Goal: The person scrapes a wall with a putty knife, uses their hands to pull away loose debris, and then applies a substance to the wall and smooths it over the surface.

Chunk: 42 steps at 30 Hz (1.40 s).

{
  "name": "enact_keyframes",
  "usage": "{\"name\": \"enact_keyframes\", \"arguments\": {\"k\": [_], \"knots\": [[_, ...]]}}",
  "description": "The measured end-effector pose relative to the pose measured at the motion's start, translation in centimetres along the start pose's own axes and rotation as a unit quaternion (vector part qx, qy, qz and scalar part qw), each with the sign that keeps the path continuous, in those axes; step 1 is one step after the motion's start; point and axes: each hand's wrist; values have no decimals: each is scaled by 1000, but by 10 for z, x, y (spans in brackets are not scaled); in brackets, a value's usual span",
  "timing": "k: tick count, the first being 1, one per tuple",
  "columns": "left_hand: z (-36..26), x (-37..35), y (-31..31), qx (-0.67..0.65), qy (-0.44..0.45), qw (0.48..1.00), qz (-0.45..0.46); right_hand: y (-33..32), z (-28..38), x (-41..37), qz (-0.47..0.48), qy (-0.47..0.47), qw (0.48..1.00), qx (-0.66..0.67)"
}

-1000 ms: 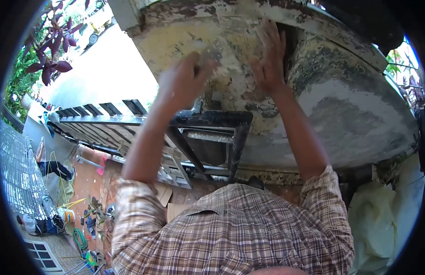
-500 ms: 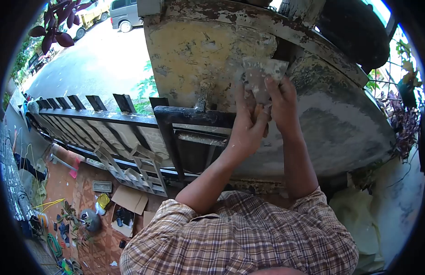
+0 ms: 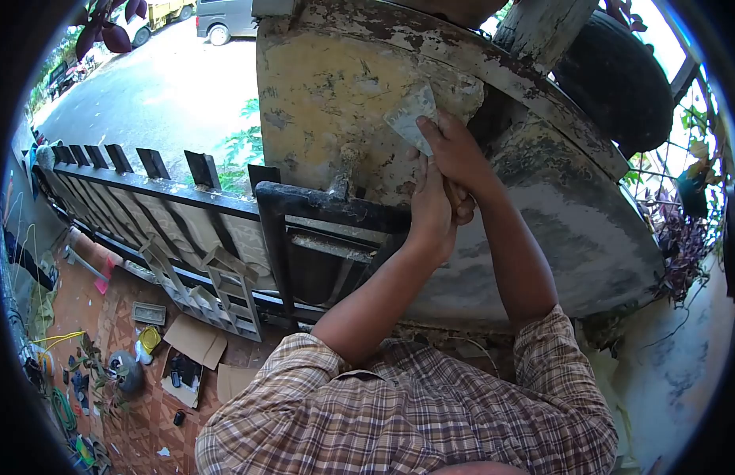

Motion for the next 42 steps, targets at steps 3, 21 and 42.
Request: {"name": "enact_keyframes", "arguments": {"k": [3, 21, 42], "knots": [[1, 4, 0, 22, -7, 1000, -3, -1, 5, 2, -30, 49, 998, 3], [17, 19, 1, 50, 84, 994, -52, -6, 4, 9, -12, 0, 1000, -3], [18, 18, 0, -4, 73, 997, -38, -6, 21, 3, 0, 42, 995, -87]]}}
Point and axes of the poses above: each hand's wrist, its own x-axis towards the middle knuckle, its own y-axis out of the palm, z = x × y, and after that the axes turned 15 degrees about z, right-handed
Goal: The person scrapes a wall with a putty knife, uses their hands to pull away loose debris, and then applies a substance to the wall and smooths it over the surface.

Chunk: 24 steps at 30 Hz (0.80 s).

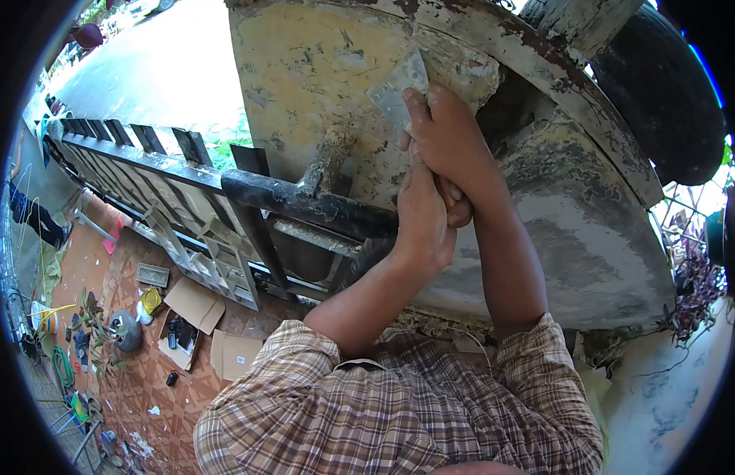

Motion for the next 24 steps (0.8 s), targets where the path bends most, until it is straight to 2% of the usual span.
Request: {"name": "enact_keyframes", "arguments": {"k": [3, 5, 7, 9, 11, 12, 14, 17, 20, 24], "knots": [[-2, -4, 3, 6, -6, 1000, -13, 0, -8, 3, -42, -27, 996, -68], [-2, -6, 4, 12, -18, 999, -30, 0, -3, 3, -15, 1, 998, -65], [2, -2, 4, -25, -7, 1000, 10, 1, -7, 5, -8, -5, 999, -37], [10, -9, 3, -17, -12, 1000, -4, 5, -16, -1, -9, -9, 1000, -6], [3, -1, 2, -2, 1, 1000, -3, 7, -24, 1, -66, -54, 990, -111], [-1, 2, 1, -1, -2, 1000, -6, 5, -18, 3, -63, -56, 990, -113], [0, 0, 1, -4, -11, 1000, -20, 0, -6, 5, 8, 5, 1000, -27], [6, -7, 4, -17, 4, 1000, -19, 7, -24, 5, -35, -23, 993, -107], [2, -8, 1, -24, -16, 999, 22, 7, -27, 15, -40, -39, 990, -131], [3, -4, 0, -18, -9, 1000, -3, 4, -22, 9, -14, -12, 995, -96]]}}
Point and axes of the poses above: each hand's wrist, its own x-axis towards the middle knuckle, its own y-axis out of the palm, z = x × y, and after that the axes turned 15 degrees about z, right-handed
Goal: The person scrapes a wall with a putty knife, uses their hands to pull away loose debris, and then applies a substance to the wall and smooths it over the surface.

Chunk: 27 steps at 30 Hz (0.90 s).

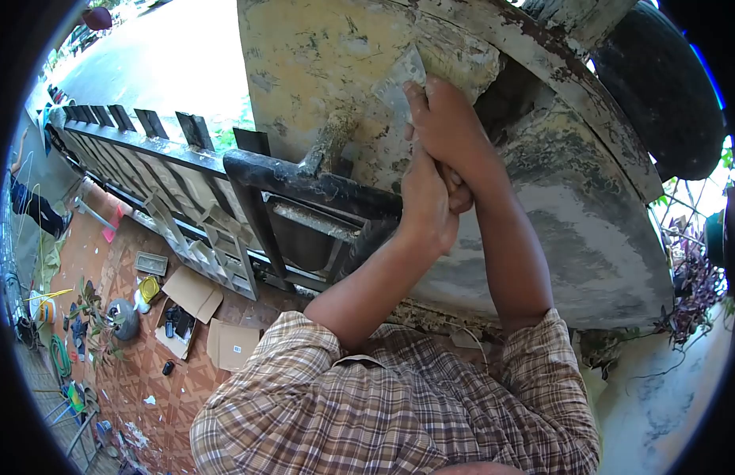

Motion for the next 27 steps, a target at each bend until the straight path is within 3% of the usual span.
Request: {"name": "enact_keyframes", "arguments": {"k": [3, 5, 6, 8, 9, 10, 11, 15, 17, 18, 20, 21, 22, 23, 27], "knots": [[0, -15, -2, 55, -12, 998, -3, 4, 2, -17, 11, -15, 997, 75], [2, -32, -1, 85, -30, 996, 7, 0, -1, -45, -13, -23, 974, 225], [5, -39, 0, 161, -6, 987, 28, -1, -5, -53, -16, -32, 975, 220], [10, -43, -4, 299, 58, 949, 82, 0, -18, -67, -158, -115, 966, 168], [16, -42, -7, 300, 56, 949, 82, -1, -22, -74, -158, -113, 966, 169], [22, -40, -11, 472, 140, 869, 57, -2, -26, -79, -151, -117, 966, 172], [28, -38, -14, 624, 219, 749, 29, -2, -30, -84, -143, -123, 966, 176], [38, -24, -19, 677, 207, 704, 62, -2, -54, -84, -73, -175, 973, 129], [40, -9, -24, 622, 223, 750, 42, -8, -70, -82, -19, -207, 973, 100], [39, -4, -23, 628, 229, 743, 35, -11, -76, -87, -15, -218, 970, 104], [31, 4, -17, 671, 214, 708, -57, -16, -93, -105, -72, -329, 937, 92], [28, 5, -6, 673, 217, 703, -70, -22, -111, -118, -63, -339, 933, 99], [23, 6, 10, 691, 159, 696, -115, -32, -134, -130, -55, -351, 929, 105], [21, 8, 18, 704, 101, 685, -159, -39, -160, -144, -92, -346, 930, 82], [31, 20, -5, 742, 183, 614, -200, -64, -251, -189, -351, -286, 891, -41]]}}
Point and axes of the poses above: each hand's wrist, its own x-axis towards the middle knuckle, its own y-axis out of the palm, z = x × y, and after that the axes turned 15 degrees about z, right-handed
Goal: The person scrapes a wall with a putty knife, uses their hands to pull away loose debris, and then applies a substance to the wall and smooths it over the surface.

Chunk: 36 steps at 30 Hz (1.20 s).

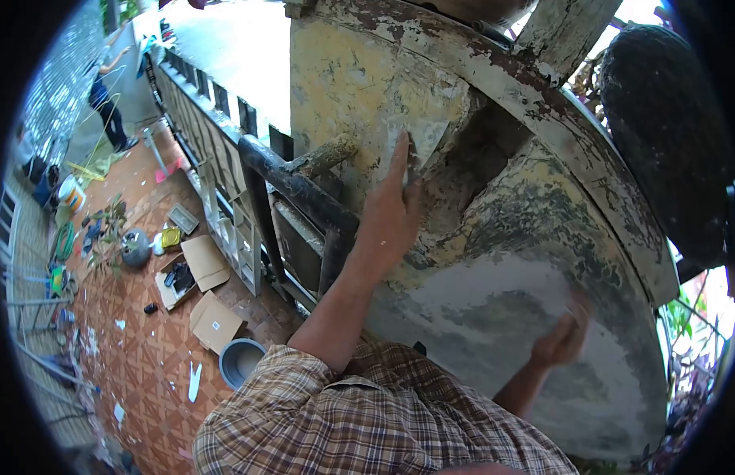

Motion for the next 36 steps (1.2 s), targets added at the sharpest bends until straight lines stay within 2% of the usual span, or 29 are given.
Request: {"name": "enact_keyframes", "arguments": {"k": [1, 3, 4, 6, 7, 9, 11, 15, 17, 21, 23, 24, 26, 27, 29, 33, 36], "knots": [[3, 0, 0, 16, -4, 1000, -13, -6, -11, -9, -75, 7, 997, -16], [-1, 1, 5, 40, -14, 998, -38, -21, -23, -17, -124, 46, 981, -139], [-11, 3, 6, 14, -43, 998, -51, -25, -33, -21, -123, 41, 984, -123], [-13, 7, 8, -3, -75, 994, -76, -30, -52, -24, -92, -33, 968, -233], [-6, 11, 10, 36, -47, 994, -90, -30, -57, -25, -90, -38, 971, -220], [-9, 23, 5, 85, -15, 990, -111, -24, -59, -24, -74, -56, 931, -354], [-26, 31, -4, 78, -107, 987, -87, -25, -66, -29, -87, -55, 938, -332], [-19, 25, -1, 92, -50, 991, -84, -26, -65, -35, -89, -37, 944, -315], [-14, 21, 2, 131, 27, 988, -83, -27, -69, -36, -91, -43, 948, -301], [-18, 23, 1, 82, 11, 993, -82, -28, -69, -34, -89, -55, 956, -274], [-24, 19, -2, 51, -25, 996, -71, -29, -70, -35, -84, -65, 957, -271], [-20, 18, 0, 55, -27, 995, -73, -29, -71, -35, -84, -76, 957, -268], [-12, 24, 2, 116, 38, 988, -92, -29, -72, -35, -87, -72, 960, -257], [-17, 28, 0, 119, 41, 988, -92, -29, -71, -37, -82, -68, 962, -250], [-31, 33, -6, 57, -40, 994, -88, -27, -69, -36, -89, -60, 960, -259], [-25, 31, -9, 108, -8, 990, -90, -28, -71, -37, -85, -56, 960, -260], [-22, 39, -12, 133, -42, 985, -98, -27, -70, -35, -84, -59, 965, -240]]}}
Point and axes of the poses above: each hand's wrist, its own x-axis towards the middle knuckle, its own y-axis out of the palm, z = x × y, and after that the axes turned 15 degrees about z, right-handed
